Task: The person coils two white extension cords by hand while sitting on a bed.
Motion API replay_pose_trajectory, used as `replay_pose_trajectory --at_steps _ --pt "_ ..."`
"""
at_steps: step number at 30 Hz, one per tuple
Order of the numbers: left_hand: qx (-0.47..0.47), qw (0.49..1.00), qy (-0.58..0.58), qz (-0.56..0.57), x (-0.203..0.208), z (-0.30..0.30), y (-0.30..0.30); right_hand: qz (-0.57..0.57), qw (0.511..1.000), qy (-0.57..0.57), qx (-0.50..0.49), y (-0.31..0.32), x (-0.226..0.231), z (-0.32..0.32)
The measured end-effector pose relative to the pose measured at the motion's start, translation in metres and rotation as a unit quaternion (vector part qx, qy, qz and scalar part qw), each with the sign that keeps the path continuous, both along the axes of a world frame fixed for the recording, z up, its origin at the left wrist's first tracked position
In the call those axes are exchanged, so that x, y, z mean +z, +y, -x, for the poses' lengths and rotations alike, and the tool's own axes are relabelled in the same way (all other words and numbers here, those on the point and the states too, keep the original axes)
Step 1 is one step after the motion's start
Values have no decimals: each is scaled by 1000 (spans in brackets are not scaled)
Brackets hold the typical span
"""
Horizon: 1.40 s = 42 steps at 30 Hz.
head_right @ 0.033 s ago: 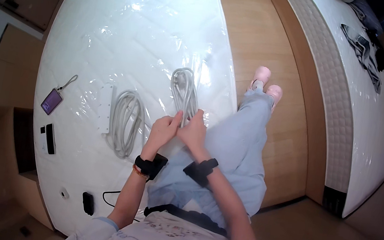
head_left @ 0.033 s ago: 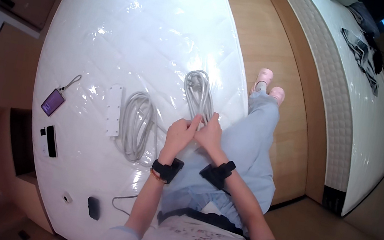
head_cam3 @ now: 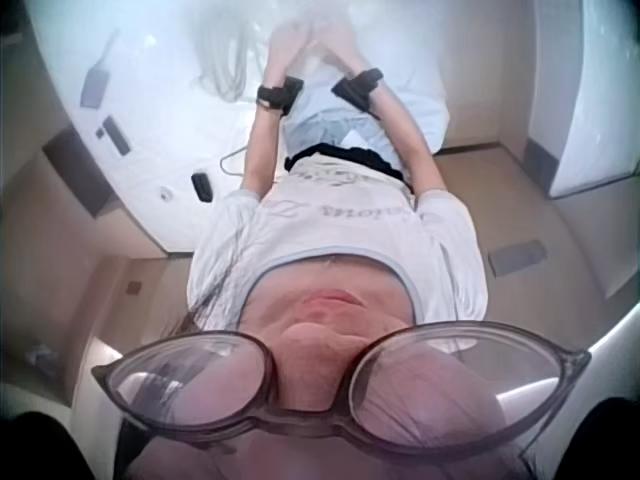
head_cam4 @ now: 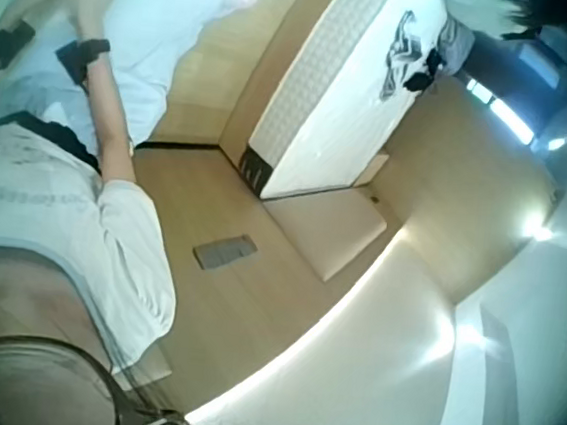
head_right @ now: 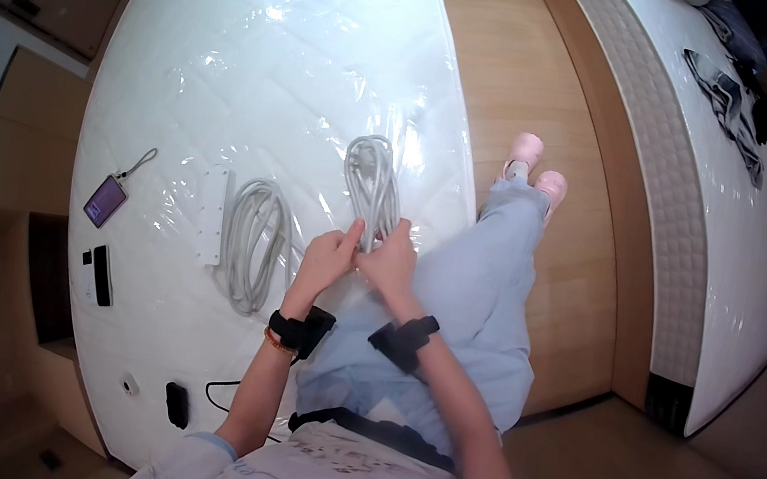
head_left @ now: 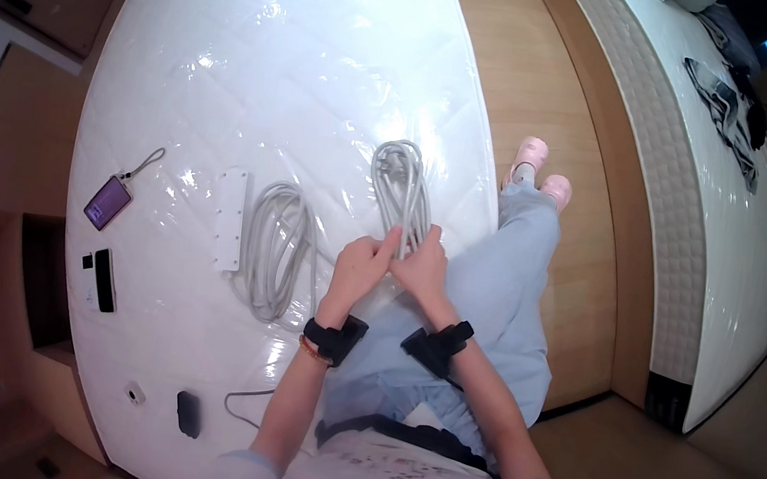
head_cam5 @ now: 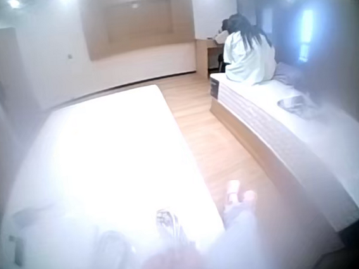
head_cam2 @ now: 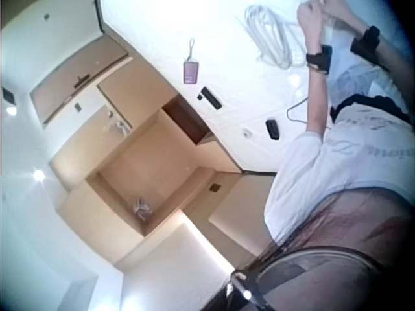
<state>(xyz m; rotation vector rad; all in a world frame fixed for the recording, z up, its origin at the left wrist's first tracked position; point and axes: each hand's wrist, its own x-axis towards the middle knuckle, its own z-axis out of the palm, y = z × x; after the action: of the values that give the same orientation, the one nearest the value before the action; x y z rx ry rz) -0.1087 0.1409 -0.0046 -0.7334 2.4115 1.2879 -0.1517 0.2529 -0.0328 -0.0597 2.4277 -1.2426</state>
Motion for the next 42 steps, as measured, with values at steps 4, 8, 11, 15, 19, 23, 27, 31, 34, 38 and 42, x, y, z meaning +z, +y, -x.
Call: replay_pose_trajectory --at_steps 4,8,11,15,19,23,27,31,34,38,42 --pt "95 984 53 -140 -18 -8 -10 17 999 22 -20 6 -23 6" --pt "62 961 227 -148 -13 -20 -4 264 959 -87 -47 11 -43 8" --pt "170 956 190 148 6 -41 -2 321 932 -153 -67 14 -30 10" --pt "123 879 197 416 -15 -60 -26 358 920 -156 -35 15 -28 8" --pt "94 936 163 298 -15 -69 -58 406 895 -182 -31 15 -13 9" --pt "140 952 101 254 -5 -74 -79 442 878 -174 -50 22 -16 11" --pt "396 882 253 -37 15 -92 -120 455 876 -145 -65 27 -15 13" --pt "435 870 228 41 45 -135 -158 462 871 -138 -89 30 -17 13" --pt "275 754 165 573 43 -144 -148 469 865 -141 -115 27 -17 13" --pt "182 846 332 376 22 -120 -90 457 872 -136 -106 28 -19 12" --pt "30 912 303 274 -6 -92 -50 464 866 -150 -107 27 -16 13"
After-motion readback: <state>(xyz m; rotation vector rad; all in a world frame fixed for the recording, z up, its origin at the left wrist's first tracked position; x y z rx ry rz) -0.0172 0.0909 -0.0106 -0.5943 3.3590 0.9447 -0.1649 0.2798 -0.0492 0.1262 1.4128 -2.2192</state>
